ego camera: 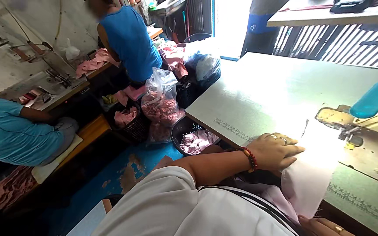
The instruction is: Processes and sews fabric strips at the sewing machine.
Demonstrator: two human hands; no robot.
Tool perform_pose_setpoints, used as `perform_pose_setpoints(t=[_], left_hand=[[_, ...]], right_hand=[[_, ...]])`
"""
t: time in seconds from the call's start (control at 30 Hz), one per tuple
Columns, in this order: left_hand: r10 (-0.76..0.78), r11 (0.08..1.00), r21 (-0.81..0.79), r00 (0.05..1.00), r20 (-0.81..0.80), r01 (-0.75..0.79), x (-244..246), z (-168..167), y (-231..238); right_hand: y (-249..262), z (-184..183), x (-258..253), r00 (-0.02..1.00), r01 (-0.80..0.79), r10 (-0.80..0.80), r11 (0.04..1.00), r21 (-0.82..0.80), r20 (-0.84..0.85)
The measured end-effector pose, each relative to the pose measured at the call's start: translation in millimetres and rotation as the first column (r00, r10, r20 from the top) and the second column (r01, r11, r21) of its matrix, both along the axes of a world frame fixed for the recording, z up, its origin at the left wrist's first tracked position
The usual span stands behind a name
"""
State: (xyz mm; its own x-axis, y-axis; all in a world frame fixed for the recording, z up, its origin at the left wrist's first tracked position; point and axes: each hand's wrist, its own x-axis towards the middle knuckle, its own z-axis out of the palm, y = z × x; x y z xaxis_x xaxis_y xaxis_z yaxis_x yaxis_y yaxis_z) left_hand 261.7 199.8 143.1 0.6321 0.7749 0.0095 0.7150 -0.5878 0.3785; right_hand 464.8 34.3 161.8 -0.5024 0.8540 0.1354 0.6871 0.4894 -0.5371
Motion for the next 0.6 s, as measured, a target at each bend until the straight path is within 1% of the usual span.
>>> perform_pose_setpoints(t=[0.1,0.33,0.6], left_hand=[[-0.003,1.0,0.018,1.0,0.01,0.003,1.0,-1.1,1.2],[-0.004,1.0,0.021,1.0,0.023,0.003,-0.5,-1.9,2.0],[-0.01,0.998,0.066,0.999,0.051,0.007,-1.0,-5.8,0.8]], right_hand=[[2.5,-2.1,1.4,1.0,-0.015,0.015,1.0,-0.012,-0.009],[4.5,-3.3,-3.0,0.999,-0.029,0.03,0.999,0.018,-0.026],[3.1,-1.8,-5.6,1.0,-0.011,0.011,1.0,-0.014,-0.02]])
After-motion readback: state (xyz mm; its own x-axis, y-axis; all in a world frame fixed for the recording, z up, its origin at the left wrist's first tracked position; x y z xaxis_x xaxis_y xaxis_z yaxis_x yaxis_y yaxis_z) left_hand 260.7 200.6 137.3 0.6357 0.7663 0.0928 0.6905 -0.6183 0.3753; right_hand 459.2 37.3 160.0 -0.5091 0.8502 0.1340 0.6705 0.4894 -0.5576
